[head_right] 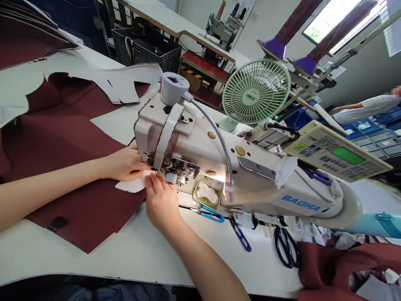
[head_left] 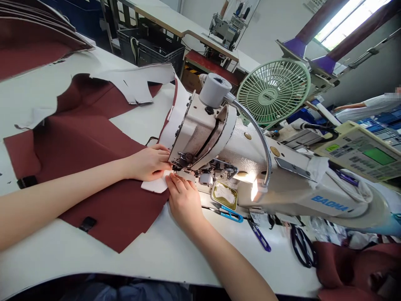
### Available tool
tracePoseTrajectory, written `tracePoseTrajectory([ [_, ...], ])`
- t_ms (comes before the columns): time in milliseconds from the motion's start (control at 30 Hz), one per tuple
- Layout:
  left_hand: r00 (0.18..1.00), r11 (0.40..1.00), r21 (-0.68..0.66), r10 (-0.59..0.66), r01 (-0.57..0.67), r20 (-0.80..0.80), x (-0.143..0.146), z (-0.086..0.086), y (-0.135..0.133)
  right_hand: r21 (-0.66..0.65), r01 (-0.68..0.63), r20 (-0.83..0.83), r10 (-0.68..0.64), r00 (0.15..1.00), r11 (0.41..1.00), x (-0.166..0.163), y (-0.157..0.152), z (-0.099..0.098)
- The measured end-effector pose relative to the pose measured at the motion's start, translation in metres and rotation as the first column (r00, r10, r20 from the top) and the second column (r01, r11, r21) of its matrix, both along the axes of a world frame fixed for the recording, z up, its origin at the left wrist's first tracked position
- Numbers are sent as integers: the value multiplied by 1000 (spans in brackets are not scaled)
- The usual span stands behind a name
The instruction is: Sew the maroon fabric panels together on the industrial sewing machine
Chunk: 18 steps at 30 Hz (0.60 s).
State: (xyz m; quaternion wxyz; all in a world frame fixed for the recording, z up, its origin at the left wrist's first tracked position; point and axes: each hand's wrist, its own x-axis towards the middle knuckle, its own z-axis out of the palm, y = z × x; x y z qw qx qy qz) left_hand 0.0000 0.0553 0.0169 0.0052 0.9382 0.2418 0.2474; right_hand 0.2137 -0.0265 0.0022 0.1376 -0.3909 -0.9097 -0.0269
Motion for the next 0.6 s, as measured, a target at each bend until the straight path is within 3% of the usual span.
tracePoseTrajectory([
  [400,1000,1000,-10,1,-1,-12,2,-4,-4,33,-42,-12,42,999,999,-2,-4,4],
  [500,998,998,-43,36,-38,-47,0,2,-6,3,-10,6,10,1000,1000,-2,-2,5],
  [600,992,988,-126,72,-85,-104,-1,17,-25,-35,19,20,-18,1000,999,-2,-1,5],
])
